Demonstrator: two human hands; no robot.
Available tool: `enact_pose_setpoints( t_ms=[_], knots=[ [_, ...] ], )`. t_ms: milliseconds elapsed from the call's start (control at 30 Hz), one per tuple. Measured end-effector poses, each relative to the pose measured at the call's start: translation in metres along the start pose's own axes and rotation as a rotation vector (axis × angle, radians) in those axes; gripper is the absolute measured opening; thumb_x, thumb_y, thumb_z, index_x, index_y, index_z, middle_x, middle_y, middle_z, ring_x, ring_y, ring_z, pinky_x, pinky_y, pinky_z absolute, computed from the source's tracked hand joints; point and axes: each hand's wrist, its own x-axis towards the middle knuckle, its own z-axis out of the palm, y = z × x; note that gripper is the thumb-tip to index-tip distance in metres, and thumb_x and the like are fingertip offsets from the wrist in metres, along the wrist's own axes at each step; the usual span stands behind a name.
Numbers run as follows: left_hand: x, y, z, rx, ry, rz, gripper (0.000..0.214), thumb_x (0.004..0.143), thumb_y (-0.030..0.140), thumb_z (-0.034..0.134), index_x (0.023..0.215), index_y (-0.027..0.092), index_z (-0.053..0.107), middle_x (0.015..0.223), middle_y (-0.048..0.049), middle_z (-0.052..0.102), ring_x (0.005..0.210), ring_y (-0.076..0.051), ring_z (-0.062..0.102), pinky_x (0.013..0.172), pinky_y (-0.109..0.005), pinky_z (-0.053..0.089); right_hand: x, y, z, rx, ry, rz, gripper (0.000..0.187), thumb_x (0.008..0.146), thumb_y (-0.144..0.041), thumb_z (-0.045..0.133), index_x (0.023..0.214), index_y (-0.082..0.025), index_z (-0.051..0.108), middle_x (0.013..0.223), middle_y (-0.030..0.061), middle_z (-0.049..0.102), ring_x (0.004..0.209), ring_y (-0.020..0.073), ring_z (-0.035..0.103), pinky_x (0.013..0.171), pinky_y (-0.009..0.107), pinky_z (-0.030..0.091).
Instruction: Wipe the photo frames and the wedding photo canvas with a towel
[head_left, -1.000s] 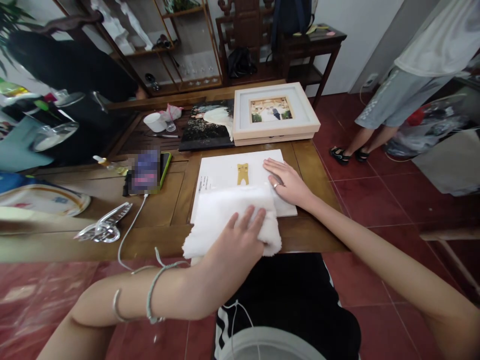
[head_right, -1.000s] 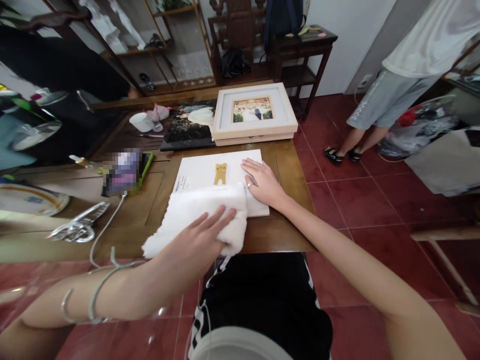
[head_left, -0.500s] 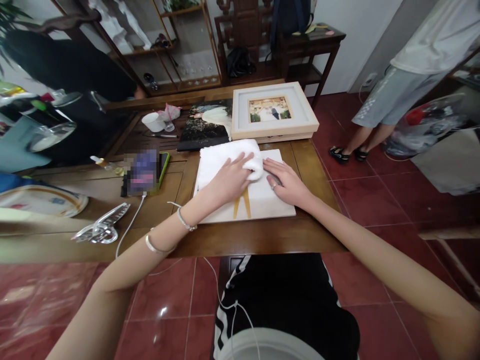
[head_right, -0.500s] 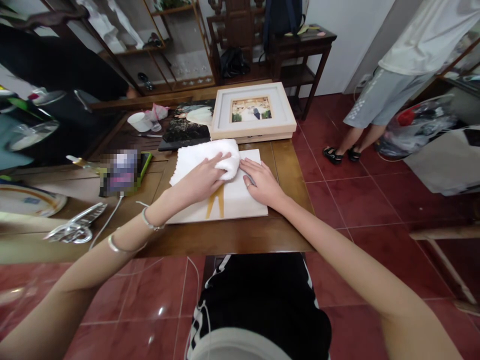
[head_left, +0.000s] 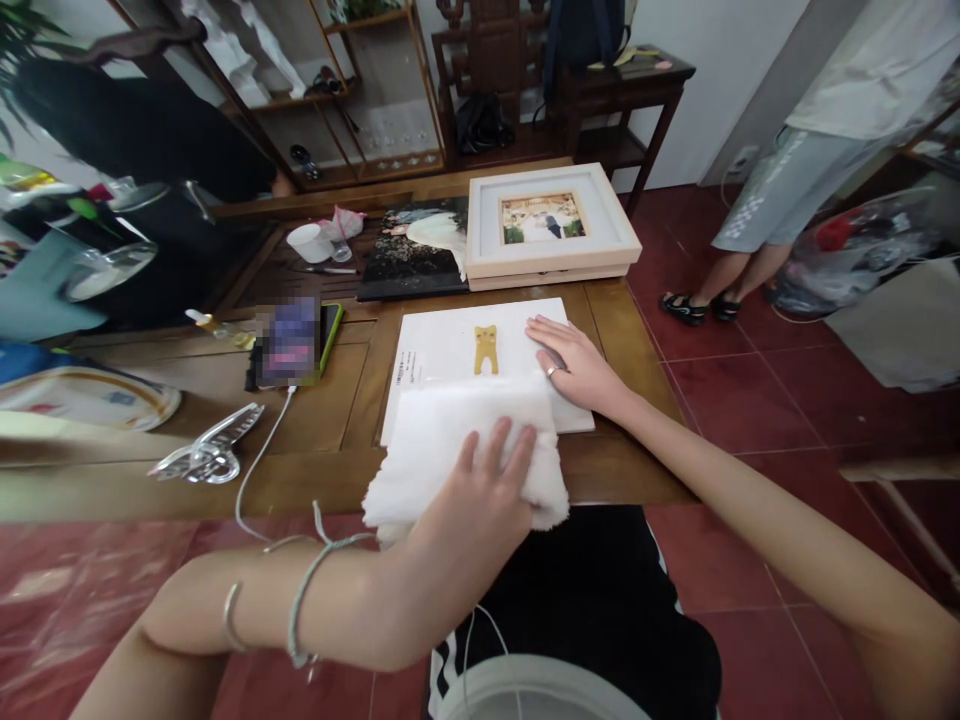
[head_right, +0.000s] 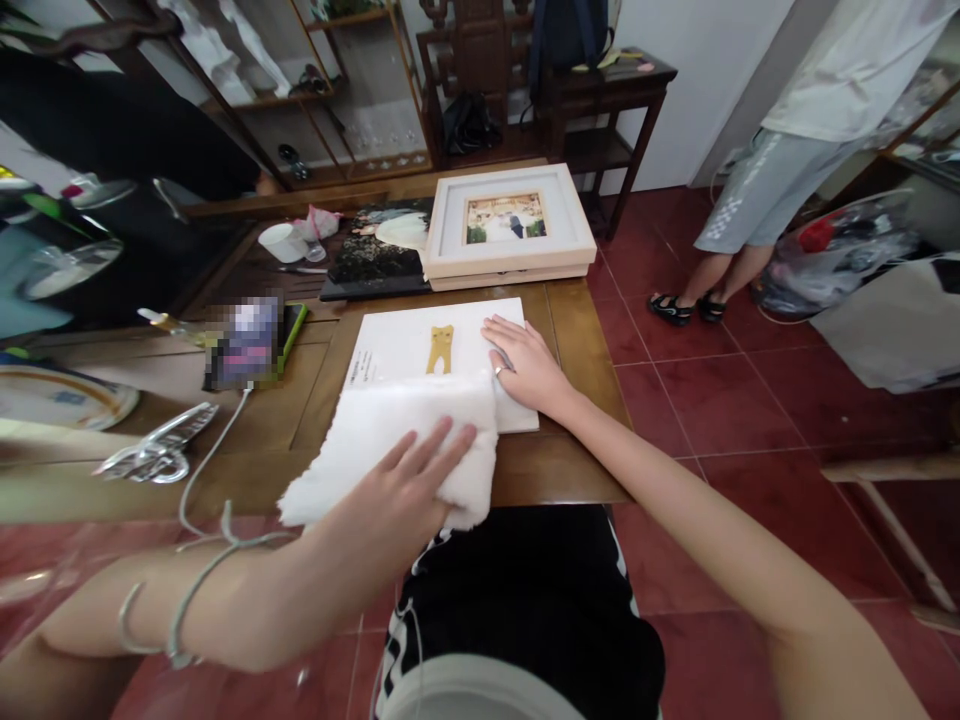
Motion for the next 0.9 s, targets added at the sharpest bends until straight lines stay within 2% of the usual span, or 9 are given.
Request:
enact_pose_setpoints(
  t_ms=[100,200,333,433,600,733,900],
  knots=[
    [-0.007,-0.001,-0.002,-0.029,-0.012,0.005,0.022,0.086,0.021,0.067,0.104,0.026,0.078,0.151,-0.0126,0.046,0.136,-0.038,0.047,0.099,-0.049,0.053,0.000,0.001,0.000,-0.002,-0.004,0.005,0.045,0.092,-0.020,0.042,0.133,-0.020,0.060,0.146,0.0089,0.054,0.142,0.0231,0.042,0.119,0.054,0.028],
    [0.003,-0.016,-0.005,-0.041,-0.027,-0.045,0.023,0.086,0.016,0.065,0.104,0.023,0.077,0.152,-0.0125,0.044,0.137,-0.036,0.046,0.100,-0.046,0.052,0.000,0.002,0.000,-0.008,-0.005,0.001,0.044,0.093,-0.022,0.041,0.133,-0.020,0.060,0.146,0.0087,0.054,0.142,0.0228,0.042,0.119,0.053,0.028],
    [0.034,-0.050,-0.005,-0.067,-0.068,-0.095,0.026,0.090,0.009,0.053,0.105,0.014,0.074,0.151,-0.0163,0.045,0.138,-0.035,0.045,0.099,-0.045,0.053,0.001,0.003,0.001,-0.009,0.000,0.000,0.044,0.092,-0.021,0.042,0.132,-0.019,0.061,0.145,0.0105,0.054,0.141,0.0243,0.043,0.119,0.053,0.028],
    [0.058,-0.079,0.001,-0.108,-0.048,-0.152,0.030,0.094,0.009,0.046,0.112,0.008,0.069,0.151,-0.0198,0.044,0.140,-0.036,0.041,0.103,-0.047,0.049,0.001,0.004,0.001,0.000,-0.002,-0.015,0.045,0.091,-0.021,0.043,0.133,-0.019,0.061,0.145,0.0107,0.054,0.141,0.0258,0.042,0.118,0.055,0.029],
    [0.079,-0.115,0.015,-0.184,0.000,-0.190,0.033,0.099,0.015,0.040,0.122,0.008,0.063,0.152,-0.0213,0.042,0.141,-0.036,0.041,0.103,-0.049,0.048,0.000,0.004,0.001,0.012,-0.014,-0.008,0.048,0.092,-0.020,0.041,0.138,-0.022,0.056,0.148,0.0088,0.052,0.143,0.0255,0.040,0.118,0.056,0.028],
    [0.080,-0.125,0.027,-0.214,0.044,-0.189,0.033,0.099,0.016,0.038,0.117,0.007,0.065,0.152,-0.0204,0.042,0.143,-0.036,0.036,0.104,-0.050,0.047,0.000,0.002,0.001,0.000,-0.020,0.010,0.047,0.092,-0.020,0.041,0.136,-0.018,0.058,0.148,0.0106,0.051,0.143,0.0253,0.039,0.119,0.055,0.027],
    [0.076,-0.128,0.049,-0.234,0.217,-0.239,0.034,0.099,0.019,0.040,0.123,0.010,0.063,0.153,-0.0155,0.043,0.146,-0.035,0.031,0.113,-0.057,0.035,0.000,0.002,0.000,0.003,-0.014,0.014,0.046,0.092,-0.021,0.042,0.135,-0.019,0.059,0.147,0.0100,0.053,0.143,0.0253,0.040,0.119,0.054,0.027]
  ],
)
